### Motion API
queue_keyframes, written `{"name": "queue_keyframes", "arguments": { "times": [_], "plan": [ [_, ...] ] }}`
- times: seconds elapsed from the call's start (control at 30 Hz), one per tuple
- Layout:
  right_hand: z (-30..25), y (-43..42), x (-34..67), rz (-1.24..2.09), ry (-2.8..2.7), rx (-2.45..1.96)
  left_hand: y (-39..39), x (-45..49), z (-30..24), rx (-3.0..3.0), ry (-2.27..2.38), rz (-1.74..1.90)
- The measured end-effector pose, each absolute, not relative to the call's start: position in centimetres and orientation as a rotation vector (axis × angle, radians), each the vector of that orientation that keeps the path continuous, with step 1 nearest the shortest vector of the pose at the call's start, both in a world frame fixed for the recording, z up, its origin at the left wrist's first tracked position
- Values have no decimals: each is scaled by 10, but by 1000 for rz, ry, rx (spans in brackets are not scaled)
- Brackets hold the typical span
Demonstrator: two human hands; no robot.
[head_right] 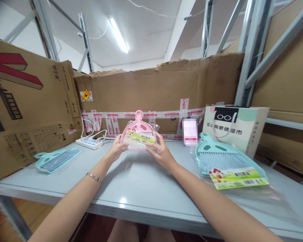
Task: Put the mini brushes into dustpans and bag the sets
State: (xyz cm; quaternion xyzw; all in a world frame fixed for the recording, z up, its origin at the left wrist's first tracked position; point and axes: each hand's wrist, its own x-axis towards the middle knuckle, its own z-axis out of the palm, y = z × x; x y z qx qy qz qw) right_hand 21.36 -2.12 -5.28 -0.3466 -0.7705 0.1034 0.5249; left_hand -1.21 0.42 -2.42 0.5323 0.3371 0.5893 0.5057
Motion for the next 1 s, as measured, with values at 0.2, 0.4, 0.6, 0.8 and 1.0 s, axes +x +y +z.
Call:
{"name": "queue_keyframes", "arguments": {
  "times": [0.2,0.4,0.6,0.8,1.0],
  "plan": [
    [-56,-6,213,507,-1494,-838,7,-10,-25,1297,730,1402],
    [-58,-3,214,622,-1476,-832,6,-10,-25,1303,690,1273],
    [-60,-2,215,598,-1506,-837,9,-10,-28,1282,688,1268],
    [-58,-1,220,635,-1515,-855,5,-15,-26,1360,825,1150],
    [-52,-4,224,792,-1615,-843,3,-17,-25,1363,925,1106]
  ]
}}
